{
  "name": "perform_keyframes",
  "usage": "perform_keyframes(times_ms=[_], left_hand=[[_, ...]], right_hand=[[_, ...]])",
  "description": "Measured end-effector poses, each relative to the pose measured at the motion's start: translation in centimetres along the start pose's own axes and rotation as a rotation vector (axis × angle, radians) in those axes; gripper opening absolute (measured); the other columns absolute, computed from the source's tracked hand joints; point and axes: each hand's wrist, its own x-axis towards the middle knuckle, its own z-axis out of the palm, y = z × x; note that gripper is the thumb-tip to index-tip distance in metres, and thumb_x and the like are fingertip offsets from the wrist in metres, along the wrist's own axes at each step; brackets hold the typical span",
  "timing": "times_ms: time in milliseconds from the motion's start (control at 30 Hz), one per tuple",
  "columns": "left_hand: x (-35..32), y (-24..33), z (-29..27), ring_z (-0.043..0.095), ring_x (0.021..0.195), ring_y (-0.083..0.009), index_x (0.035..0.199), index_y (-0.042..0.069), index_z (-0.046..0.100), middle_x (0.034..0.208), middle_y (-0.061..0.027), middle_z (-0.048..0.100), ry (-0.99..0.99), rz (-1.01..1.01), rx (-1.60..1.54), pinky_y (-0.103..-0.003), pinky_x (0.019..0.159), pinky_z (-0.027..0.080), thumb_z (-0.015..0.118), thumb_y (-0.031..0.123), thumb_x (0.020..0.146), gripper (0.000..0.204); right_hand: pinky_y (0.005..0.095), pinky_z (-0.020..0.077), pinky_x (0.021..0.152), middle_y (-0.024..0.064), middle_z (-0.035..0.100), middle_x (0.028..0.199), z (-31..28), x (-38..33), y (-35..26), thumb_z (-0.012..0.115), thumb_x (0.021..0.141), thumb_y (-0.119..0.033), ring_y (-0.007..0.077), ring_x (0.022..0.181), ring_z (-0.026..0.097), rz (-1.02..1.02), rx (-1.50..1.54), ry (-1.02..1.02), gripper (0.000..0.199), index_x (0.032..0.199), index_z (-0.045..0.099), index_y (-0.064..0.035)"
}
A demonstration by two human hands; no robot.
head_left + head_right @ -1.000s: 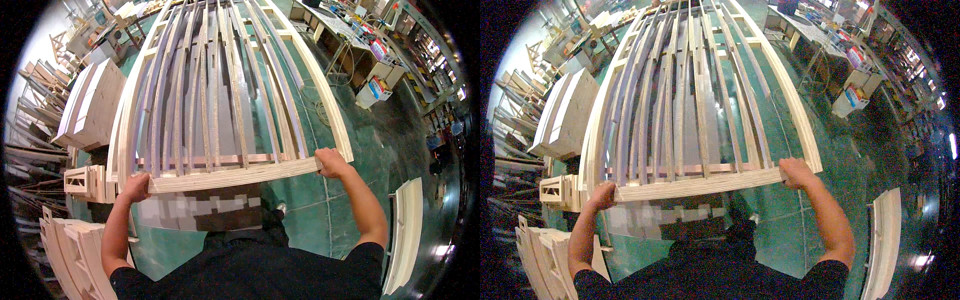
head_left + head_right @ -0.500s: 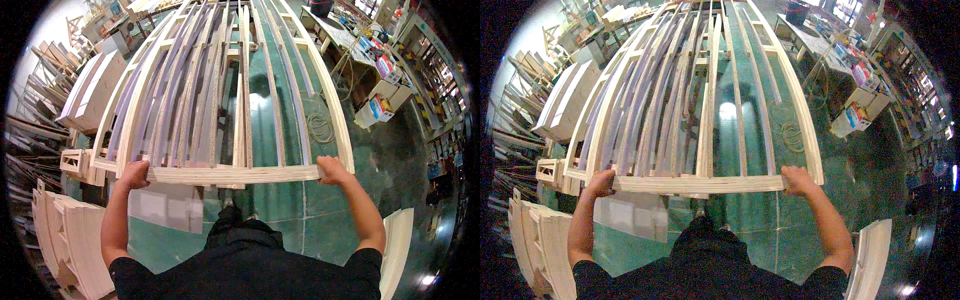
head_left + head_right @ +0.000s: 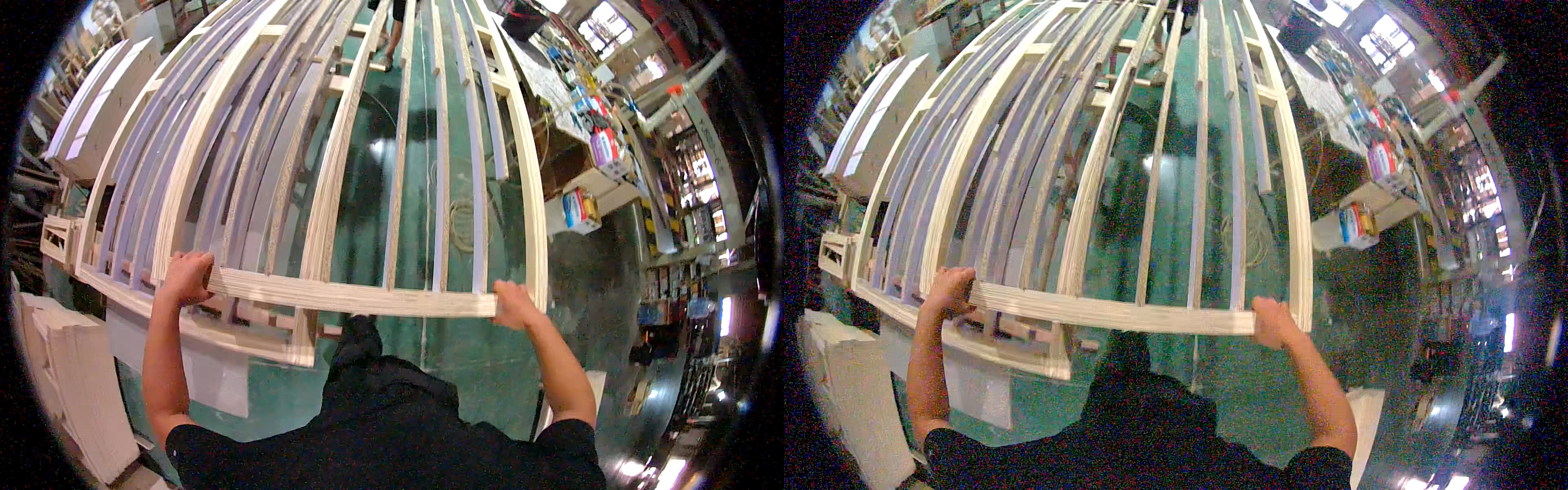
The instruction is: The person repeatedly lifts and places a large wooden frame structure onto a workbench in a workshop. They handle the frame by its edges, positioning it carefully among other wooden components and tools. The person also picks up and moves a stack of wooden planks during the sequence.
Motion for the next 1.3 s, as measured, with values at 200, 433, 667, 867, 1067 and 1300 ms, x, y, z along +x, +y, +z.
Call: perform_keyframes(times_ms=[200,433,667,867,1067,1300], left_hand=[[7.1,2.8,-2.4,0.065,0.103,-0.0337,0.095,0.011,0.060,0.098,-0.0103,0.067,-0.022,-0.009,-0.006,-0.049,0.092,0.043,0.085,0.019,0.063,0.042],[18.0,6.4,-5.3,0.068,0.091,-0.0347,0.089,0.013,0.060,0.085,-0.0085,0.069,0.025,-0.003,0.055,-0.050,0.084,0.050,0.086,0.018,0.063,0.037],[29.4,7.8,-9.1,0.068,0.086,-0.0362,0.087,0.012,0.062,0.085,-0.0093,0.069,0.021,-0.041,0.047,-0.050,0.077,0.052,0.081,0.016,0.065,0.029],[40.9,9.0,-15.9,0.064,0.095,-0.0350,0.089,0.011,0.063,0.095,-0.0099,0.062,0.143,0.029,0.080,-0.049,0.078,0.052,0.079,0.014,0.068,0.026],[54.2,8.8,-19.9,0.062,0.102,-0.0311,0.092,0.013,0.065,0.098,-0.0080,0.061,0.057,0.016,0.143,-0.048,0.087,0.050,0.079,0.018,0.071,0.025],[68.5,8.2,-24.5,0.061,0.105,-0.0303,0.095,0.014,0.067,0.102,-0.0078,0.061,0.080,-0.002,0.128,-0.047,0.090,0.049,0.080,0.018,0.071,0.028]], right_hand=[[0.0519,0.0495,0.086,0.0179,0.066,0.104,-4.2,4.1,5.1,0.087,0.071,-0.032,0.0395,0.105,0.063,0.038,-0.002,0.038,0.050,0.106,0.060,-0.0065],[0.0495,0.0471,0.085,0.0157,0.065,0.099,-8.1,10.3,14.4,0.086,0.070,-0.028,0.0381,0.099,0.063,-0.010,-0.017,0.105,0.048,0.106,0.061,-0.0075],[0.0474,0.0458,0.087,0.0125,0.065,0.101,-11.4,20.7,22.8,0.088,0.068,-0.029,0.0348,0.105,0.062,-0.081,-0.005,0.204,0.051,0.106,0.060,-0.0092],[0.0465,0.0447,0.086,0.0143,0.061,0.103,-15.0,31.3,28.8,0.090,0.066,-0.029,0.0347,0.105,0.060,-0.110,0.013,0.214,0.053,0.103,0.059,-0.0078],[0.0466,0.0447,0.086,0.0131,0.058,0.104,-19.7,42.1,33.8,0.090,0.066,-0.027,0.0355,0.105,0.057,-0.116,0.005,0.265,0.054,0.105,0.059,-0.0077],[0.0478,0.0456,0.086,0.0127,0.057,0.103,-26.5,54.2,40.8,0.088,0.062,-0.017,0.0364,0.103,0.057,-0.054,0.013,0.313,0.054,0.106,0.058,-0.0078]])
